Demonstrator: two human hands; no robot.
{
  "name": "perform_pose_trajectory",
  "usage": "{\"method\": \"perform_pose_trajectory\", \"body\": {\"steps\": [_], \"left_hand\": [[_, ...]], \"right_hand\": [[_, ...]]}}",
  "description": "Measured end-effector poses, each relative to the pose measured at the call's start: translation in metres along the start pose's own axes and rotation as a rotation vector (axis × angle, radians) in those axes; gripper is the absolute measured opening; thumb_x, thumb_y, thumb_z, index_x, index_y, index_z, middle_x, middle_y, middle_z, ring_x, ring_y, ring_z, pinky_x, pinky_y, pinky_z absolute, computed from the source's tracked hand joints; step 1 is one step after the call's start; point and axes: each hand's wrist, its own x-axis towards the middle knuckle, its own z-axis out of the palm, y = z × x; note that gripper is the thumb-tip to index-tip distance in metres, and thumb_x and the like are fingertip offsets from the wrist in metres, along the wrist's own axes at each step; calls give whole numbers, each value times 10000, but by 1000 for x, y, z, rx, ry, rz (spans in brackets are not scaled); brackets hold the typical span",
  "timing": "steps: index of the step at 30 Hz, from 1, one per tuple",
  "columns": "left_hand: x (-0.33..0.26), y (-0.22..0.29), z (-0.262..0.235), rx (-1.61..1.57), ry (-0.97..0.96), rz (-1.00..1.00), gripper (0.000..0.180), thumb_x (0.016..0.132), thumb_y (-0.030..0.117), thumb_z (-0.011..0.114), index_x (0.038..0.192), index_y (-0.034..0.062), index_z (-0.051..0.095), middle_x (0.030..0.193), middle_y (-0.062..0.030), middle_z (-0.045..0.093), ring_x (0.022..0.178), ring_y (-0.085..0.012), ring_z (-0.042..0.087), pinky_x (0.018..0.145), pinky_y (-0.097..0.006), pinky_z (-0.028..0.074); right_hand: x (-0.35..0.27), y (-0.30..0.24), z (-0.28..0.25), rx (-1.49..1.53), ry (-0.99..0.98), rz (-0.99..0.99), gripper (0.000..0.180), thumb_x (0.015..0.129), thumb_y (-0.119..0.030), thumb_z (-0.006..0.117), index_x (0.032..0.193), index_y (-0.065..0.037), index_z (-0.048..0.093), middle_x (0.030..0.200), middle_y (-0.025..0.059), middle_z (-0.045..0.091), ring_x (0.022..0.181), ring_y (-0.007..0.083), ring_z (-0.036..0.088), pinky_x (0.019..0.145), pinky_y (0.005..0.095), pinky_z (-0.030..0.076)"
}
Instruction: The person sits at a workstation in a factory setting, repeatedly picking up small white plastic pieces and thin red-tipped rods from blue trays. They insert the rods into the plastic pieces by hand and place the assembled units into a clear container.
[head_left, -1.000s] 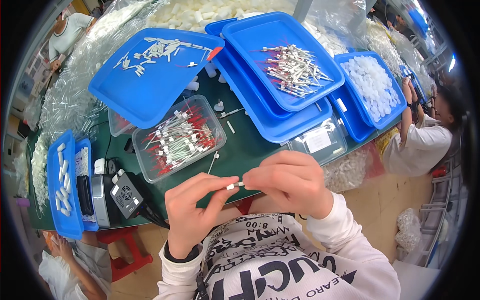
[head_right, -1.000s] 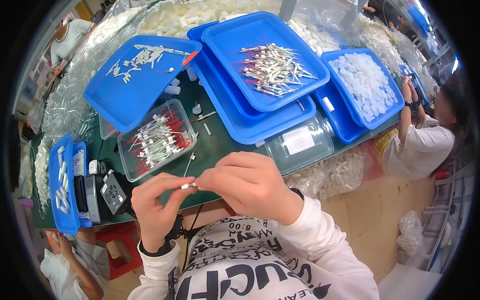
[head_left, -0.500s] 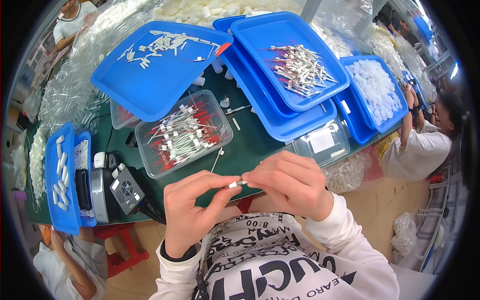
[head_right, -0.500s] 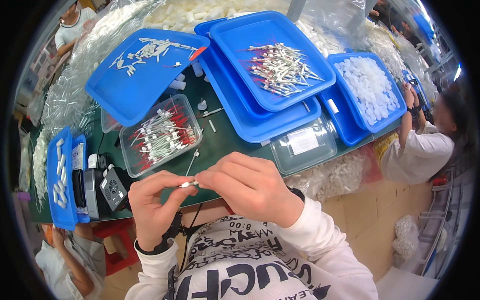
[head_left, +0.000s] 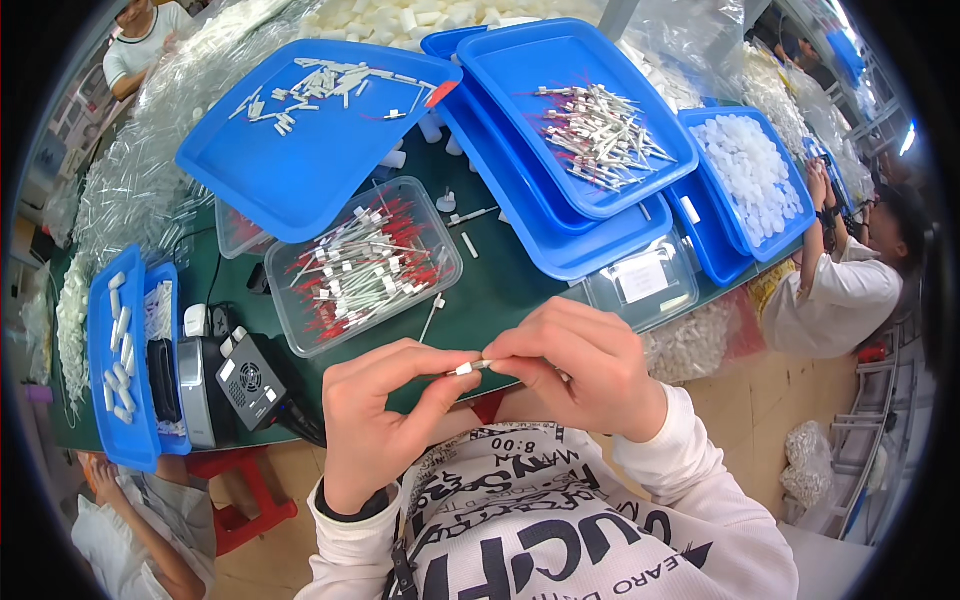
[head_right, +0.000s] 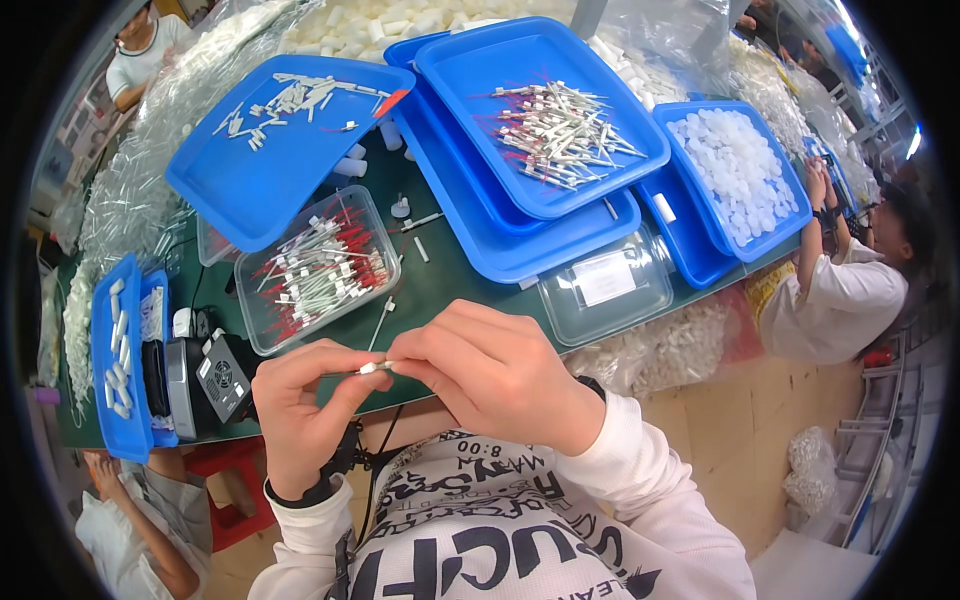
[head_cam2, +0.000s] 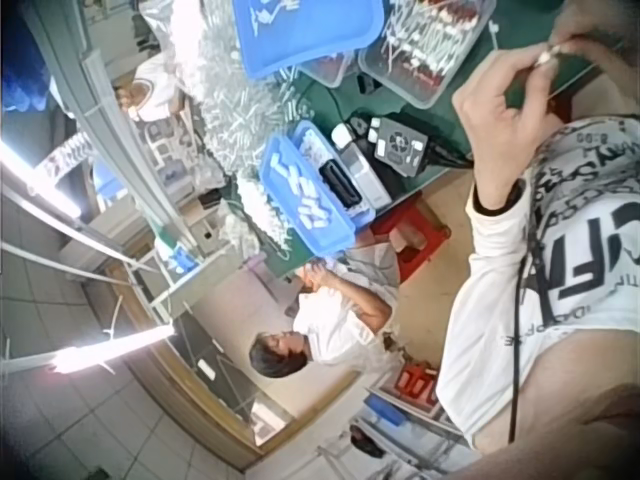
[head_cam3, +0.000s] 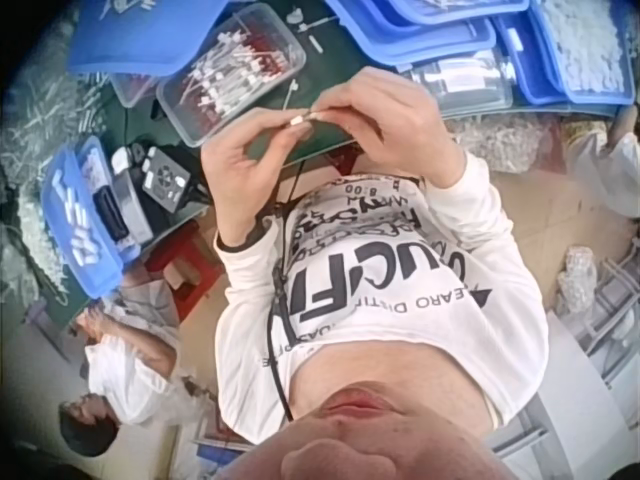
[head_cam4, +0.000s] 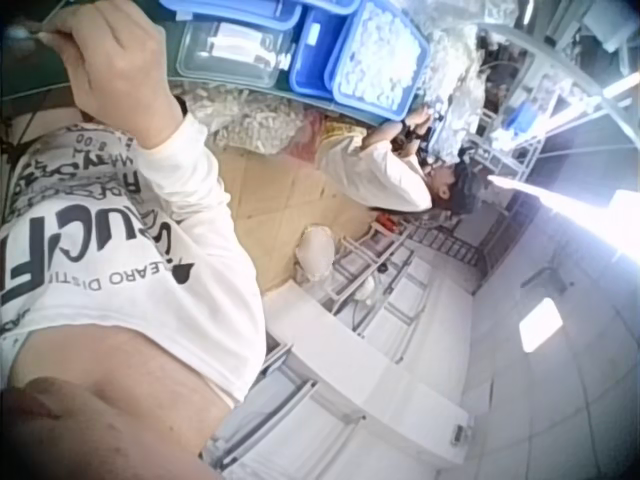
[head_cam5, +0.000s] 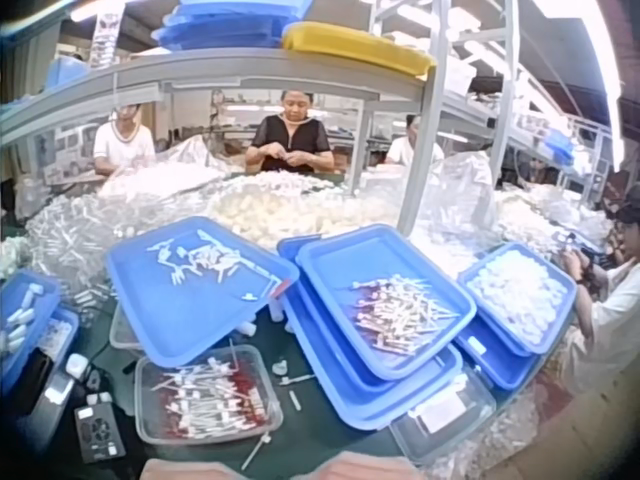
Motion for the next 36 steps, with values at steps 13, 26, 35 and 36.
{"method": "perform_pose_trajectory", "body": {"steps": [13, 26, 35, 36], "left_hand": [[0, -2, 1, -21, -43, -9, 141, 748, -29, 726, 888, -12, 719, 748, -96, 698, 623, -157, 655, 555, -238, 472], [25, -12, -10, 255, 79, 8, 349, 750, 1, 720, 1097, 17, 681, 936, -122, 690, 814, -204, 646, 743, -312, 498], [59, -59, -18, 935, 198, 182, 197, 708, 24, 693, 892, 90, 718, 845, -24, 653, 814, -245, 583, 736, -361, 484], [59, -64, -18, 974, 201, 169, 196, 705, 24, 683, 886, 90, 717, 832, -24, 647, 812, -243, 583, 736, -364, 484]], "right_hand": [[1, 2, 1, 24, 25, -50, 249, 749, -39, 749, 981, -21, 661, 847, 57, 683, 663, 202, 623, 564, 306, 496], [26, 29, -17, -250, -9, 14, 79, 794, -119, 713, 862, -124, 673, 710, 41, 629, 618, 226, 608, 556, 327, 481], [90, 173, -129, -907, -98, 566, 237, 809, -288, 687, 959, -105, 696, 966, 110, 693, 917, 289, 658, 783, 379, 516], [97, 174, -124, -989, -150, 595, 257, 804, -297, 691, 978, -108, 690, 1005, 110, 687, 954, 294, 648, 808, 384, 513]]}}
